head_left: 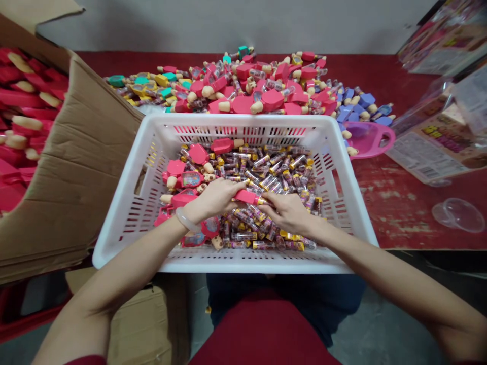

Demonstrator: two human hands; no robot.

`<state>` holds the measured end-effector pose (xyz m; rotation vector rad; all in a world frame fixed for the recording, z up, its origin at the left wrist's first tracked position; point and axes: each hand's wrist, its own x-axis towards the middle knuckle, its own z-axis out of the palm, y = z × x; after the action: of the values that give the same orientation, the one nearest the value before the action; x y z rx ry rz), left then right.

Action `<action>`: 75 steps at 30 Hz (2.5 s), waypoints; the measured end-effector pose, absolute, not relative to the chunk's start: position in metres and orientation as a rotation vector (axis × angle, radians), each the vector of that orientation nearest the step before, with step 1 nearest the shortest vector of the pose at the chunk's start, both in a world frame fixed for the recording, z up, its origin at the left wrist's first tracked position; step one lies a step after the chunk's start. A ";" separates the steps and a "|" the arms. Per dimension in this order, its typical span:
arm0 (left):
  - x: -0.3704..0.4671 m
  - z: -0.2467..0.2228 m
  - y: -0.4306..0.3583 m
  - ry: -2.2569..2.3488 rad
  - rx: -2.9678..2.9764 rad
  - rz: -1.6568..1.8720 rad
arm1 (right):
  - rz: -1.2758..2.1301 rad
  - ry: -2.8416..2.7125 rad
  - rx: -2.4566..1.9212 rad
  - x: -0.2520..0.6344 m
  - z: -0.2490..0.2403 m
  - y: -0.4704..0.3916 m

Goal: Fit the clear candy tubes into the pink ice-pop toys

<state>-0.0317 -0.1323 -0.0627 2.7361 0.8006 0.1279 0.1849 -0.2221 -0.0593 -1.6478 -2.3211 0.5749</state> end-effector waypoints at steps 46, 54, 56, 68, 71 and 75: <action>0.002 -0.050 -0.046 1.620 2.341 0.317 | 0.303 -2.120 -2.010 0.214 -0.083 -0.146; -0.027 -0.028 -0.115 0.965 1.384 0.739 | 0.298 -2.143 -1.451 0.191 -0.076 -0.154; -0.026 -0.032 -0.127 0.902 1.248 0.740 | 0.335 -2.152 -1.438 0.189 -0.076 -0.156; -0.038 -0.041 -0.133 0.996 1.175 0.687 | 0.575 -2.262 -1.631 0.185 -0.062 -0.164; -0.038 -0.037 -0.140 1.032 1.297 0.580 | 0.384 -2.401 -1.708 0.186 -0.058 -0.166; -0.037 -0.032 -0.147 0.978 1.342 0.265 | 0.186 -2.624 -1.635 0.183 -0.053 -0.170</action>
<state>-0.0371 -0.1465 -0.0317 1.3423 0.9782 0.2646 0.1831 -0.1705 -0.0526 -1.6348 -2.6242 0.1863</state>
